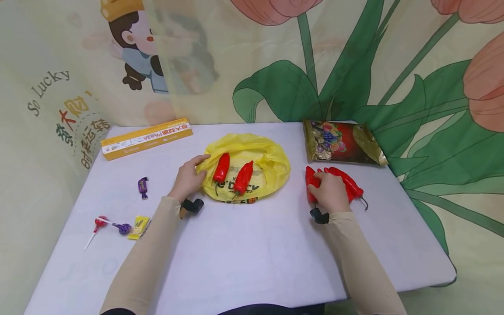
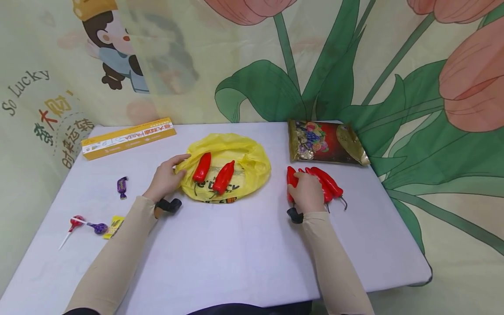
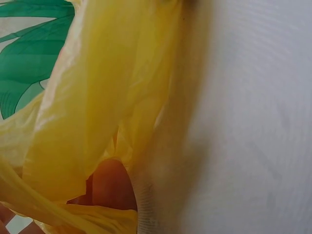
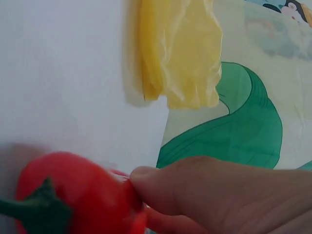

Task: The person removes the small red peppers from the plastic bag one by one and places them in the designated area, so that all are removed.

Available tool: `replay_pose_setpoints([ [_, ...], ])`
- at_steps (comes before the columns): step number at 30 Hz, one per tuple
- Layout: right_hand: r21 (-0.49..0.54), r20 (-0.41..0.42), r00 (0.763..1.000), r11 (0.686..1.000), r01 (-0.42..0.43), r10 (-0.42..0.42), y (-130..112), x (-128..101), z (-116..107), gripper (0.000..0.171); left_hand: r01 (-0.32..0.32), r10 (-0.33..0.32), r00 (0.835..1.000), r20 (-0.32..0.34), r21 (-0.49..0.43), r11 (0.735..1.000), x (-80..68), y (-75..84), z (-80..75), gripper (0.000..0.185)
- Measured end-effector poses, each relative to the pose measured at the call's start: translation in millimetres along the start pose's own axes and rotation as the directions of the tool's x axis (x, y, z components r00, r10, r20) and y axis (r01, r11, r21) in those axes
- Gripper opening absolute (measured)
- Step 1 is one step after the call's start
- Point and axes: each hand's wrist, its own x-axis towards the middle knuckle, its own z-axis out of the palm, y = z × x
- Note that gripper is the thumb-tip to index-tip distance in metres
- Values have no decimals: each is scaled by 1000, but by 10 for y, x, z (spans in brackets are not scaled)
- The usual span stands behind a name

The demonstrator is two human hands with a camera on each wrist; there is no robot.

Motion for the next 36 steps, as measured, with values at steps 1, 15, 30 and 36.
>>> replay_pose_setpoints([
  [1,-10,1,1000,1000,3,-3,12,7,-8,64,2,-2,1000,-2,1,1000,1,2,-8,53],
  [15,333,-17,979,923,195,-201,-427,155,22,47,-24,24,999,-26,11,1000,18,77,-1,52],
  [30,290,161,930,917,275,-330,-1280,372,889,62,-7,7,1000,-10,-14,1000,-39,92,152,51],
  [36,295,164,920,908,298,-356,-1449,315,947,60,1,-1,1000,-26,-4,1000,-50,91,111,52],
])
